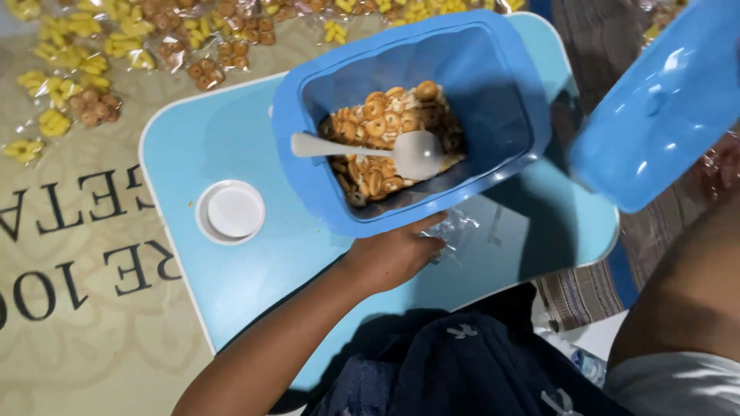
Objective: A person is manually picking up small ring-shaped snacks and placing them into small plastic bags for packaging.
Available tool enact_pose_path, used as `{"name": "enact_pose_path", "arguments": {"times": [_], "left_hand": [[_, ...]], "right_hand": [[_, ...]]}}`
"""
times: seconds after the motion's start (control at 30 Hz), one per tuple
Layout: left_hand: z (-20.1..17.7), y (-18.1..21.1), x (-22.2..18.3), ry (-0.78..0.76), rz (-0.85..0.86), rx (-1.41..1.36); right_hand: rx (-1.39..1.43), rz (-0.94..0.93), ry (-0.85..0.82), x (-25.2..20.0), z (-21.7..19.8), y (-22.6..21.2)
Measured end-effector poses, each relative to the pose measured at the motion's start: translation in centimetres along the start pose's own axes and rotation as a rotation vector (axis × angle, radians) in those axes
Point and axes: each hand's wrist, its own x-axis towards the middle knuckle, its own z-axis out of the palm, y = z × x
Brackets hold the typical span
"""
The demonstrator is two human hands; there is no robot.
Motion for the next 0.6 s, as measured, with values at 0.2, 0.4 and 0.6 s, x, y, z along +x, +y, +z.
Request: {"name": "enact_pose_path", "arguments": {"times": [0.2,0.4,0.6], "left_hand": [[-0.3,-0.3,0.8,0.142,0.152,0.113],[1.4,-1.4,0.3,-0.321,0.046,0.02],[-0.2,-0.2,1.4,-0.961,0.923,1.539]], "right_hand": [[-0.542,0.367,-0.247,3.0,11.1,-21.7],[0.2,0.722,-0.194,9.2,14.7,-19.3],[-0.427,-0.391,-0.342,11.0,14.2,-17.2]]}}
